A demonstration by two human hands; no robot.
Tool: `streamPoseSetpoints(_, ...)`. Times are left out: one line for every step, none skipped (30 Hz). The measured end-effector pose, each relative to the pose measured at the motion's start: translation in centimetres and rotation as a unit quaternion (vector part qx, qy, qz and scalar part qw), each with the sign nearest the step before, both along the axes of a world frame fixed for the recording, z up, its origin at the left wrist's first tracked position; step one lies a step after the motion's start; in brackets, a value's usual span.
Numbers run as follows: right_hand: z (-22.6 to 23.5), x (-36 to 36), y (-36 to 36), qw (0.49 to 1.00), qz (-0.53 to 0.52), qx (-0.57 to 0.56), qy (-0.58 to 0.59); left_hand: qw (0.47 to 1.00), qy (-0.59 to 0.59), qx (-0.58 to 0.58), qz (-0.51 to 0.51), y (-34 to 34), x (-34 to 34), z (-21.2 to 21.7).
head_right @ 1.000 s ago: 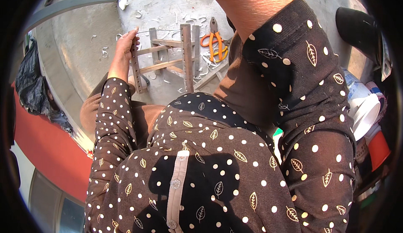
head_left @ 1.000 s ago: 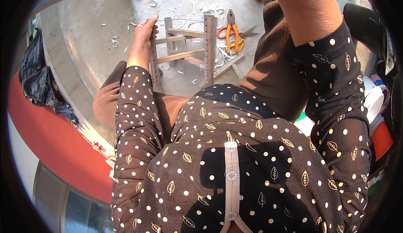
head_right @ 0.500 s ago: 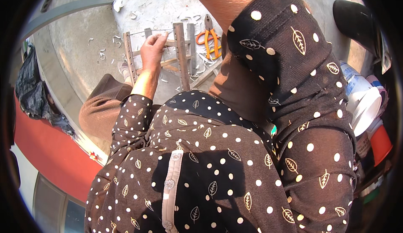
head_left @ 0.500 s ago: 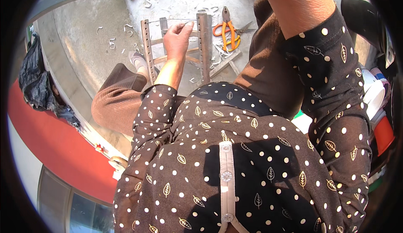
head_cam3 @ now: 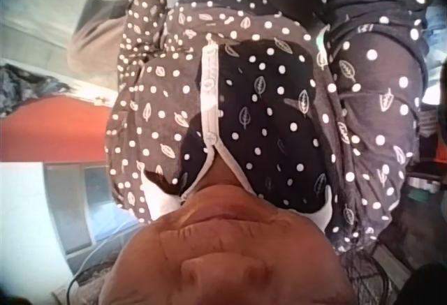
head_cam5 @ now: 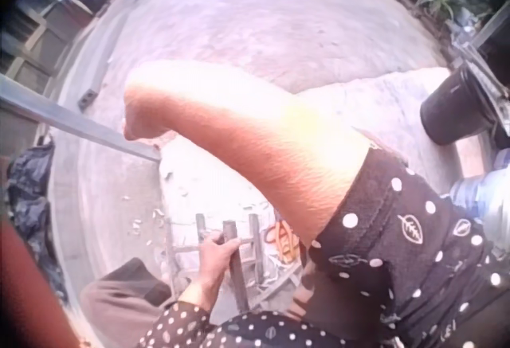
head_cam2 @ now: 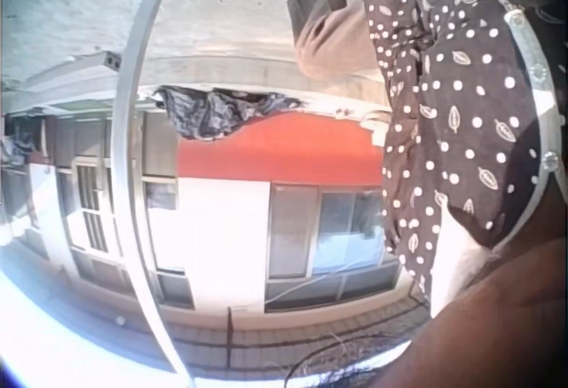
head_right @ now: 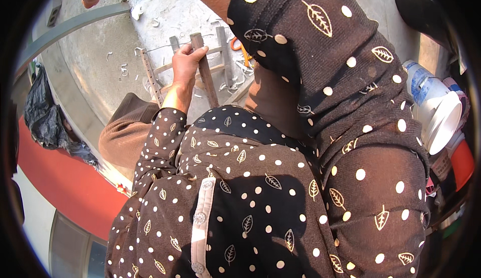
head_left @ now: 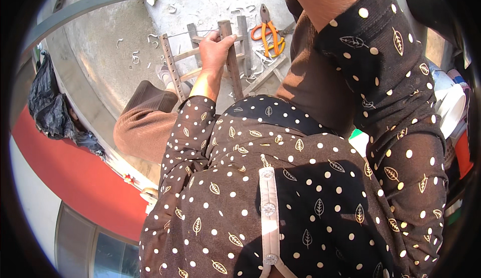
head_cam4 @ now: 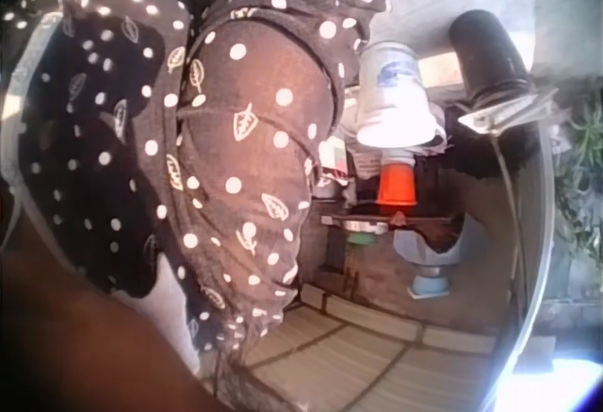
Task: The person is assembling a small wooden frame by threading wire through pre-drilled holes. They use pliers to cut and bend the wire, securing the wooden pieces together. The person adjusts the frame and tightens the wire to ensure stability.
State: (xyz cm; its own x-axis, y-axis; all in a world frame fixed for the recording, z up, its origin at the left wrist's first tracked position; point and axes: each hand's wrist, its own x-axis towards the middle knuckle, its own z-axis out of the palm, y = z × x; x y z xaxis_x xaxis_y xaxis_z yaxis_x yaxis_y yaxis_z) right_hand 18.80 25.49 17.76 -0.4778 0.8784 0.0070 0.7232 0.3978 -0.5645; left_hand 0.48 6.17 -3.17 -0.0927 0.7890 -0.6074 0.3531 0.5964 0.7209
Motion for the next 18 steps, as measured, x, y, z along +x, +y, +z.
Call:
streamPoseSetpoints(-0.1, 0.1, 0.0, 1.000, -0.002, -0.001, 0.000, 0.999, -0.017, -0.001, 0.036, 0.2, 0.5, 2.0)
streamPoseSetpoints(-0.3, 0.2, 0.0, 1.000, -0.003, -0.002, 0.000, 0.999, -0.034, -0.007, 0.035, 0.4, -0.3, 2.7)
streamPoseSetpoints(-0.1, 0.1, 0.0, 1.000, 0.000, -0.001, 0.002, 0.998, -0.048, 0.000, 0.036, 0.5, -1.8, 2.9)
streamPoseSetpoints(-0.2, 0.1, -0.1, 1.000, 0.000, -0.003, 0.004, 0.997, -0.064, 0.007, 0.035, 0.7, -3.2, 3.2)
streamPoseSetpoints(-0.2, 0.1, -0.2, 1.000, -0.001, -0.003, 0.004, 0.996, -0.076, 0.007, 0.049, 0.9, -4.4, 3.5)
streamPoseSetpoints(-0.2, 0.1, -0.2, 1.000, 0.000, -0.004, 0.005, 0.994, -0.087, 0.008, 0.061, 1.2, -5.5, 4.0)
streamPoseSetpoints(-0.2, 0.1, -0.2, 1.000, -0.001, -0.003, 0.006, 0.992, -0.110, 0.001, 0.062, 1.6, -7.0, 4.0)
streamPoseSetpoints(-0.1, 0.1, -0.2, 1.000, 0.001, -0.001, 0.007, 0.989, -0.130, -0.008, 0.065, 1.9, -8.4, 4.1)
streamPoseSetpoints(-0.1, 0.0, -0.2, 1.000, 0.002, -0.001, 0.006, 0.989, -0.134, -0.011, 0.059, 2.1, -9.0, 4.5)
streamPoseSetpoints(-0.2, 0.0, -0.4, 1.000, 0.002, -0.002, 0.006, 0.989, -0.139, -0.014, 0.053, 2.3, -9.5, 4.8)
streamPoseSetpoints(-0.1, -0.1, -0.4, 1.000, 0.005, -0.002, 0.006, 0.989, -0.137, -0.014, 0.054, 2.3, -9.8, 4.8)
streamPoseSetpoints(0.0, -0.1, -0.4, 1.000, 0.006, -0.002, 0.005, 0.989, -0.136, -0.013, 0.057, 2.3, -10.0, 4.8)
streamPoseSetpoints(0.0, -0.2, -0.5, 1.000, 0.007, -0.003, 0.004, 0.989, -0.135, -0.013, 0.060, 2.3, -10.1, 4.7)
streamPoseSetpoints(0.1, -0.2, -0.5, 1.000, 0.006, -0.005, 0.004, 0.989, -0.136, -0.012, 0.062, 2.2, -10.2, 4.5)
streamPoseSetpoints(0.1, -0.3, -0.6, 1.000, 0.008, -0.006, 0.002, 0.989, -0.137, -0.011, 0.062, 2.2, -10.1, 4.5)
streamPoseSetpoints(0.1, -0.4, -0.6, 1.000, 0.007, -0.007, 0.000, 0.988, -0.138, -0.010, 0.063, 2.2, -10.2, 4.5)
streamPoseSetpoints(0.2, -0.5, -0.6, 1.000, 0.007, -0.009, -0.001, 0.989, -0.136, -0.008, 0.063, 2.3, -10.2, 4.4)
streamPoseSetpoints(0.2, -0.6, -0.7, 1.000, 0.007, -0.011, -0.003, 0.989, -0.133, -0.005, 0.064, 2.3, -10.0, 4.6)
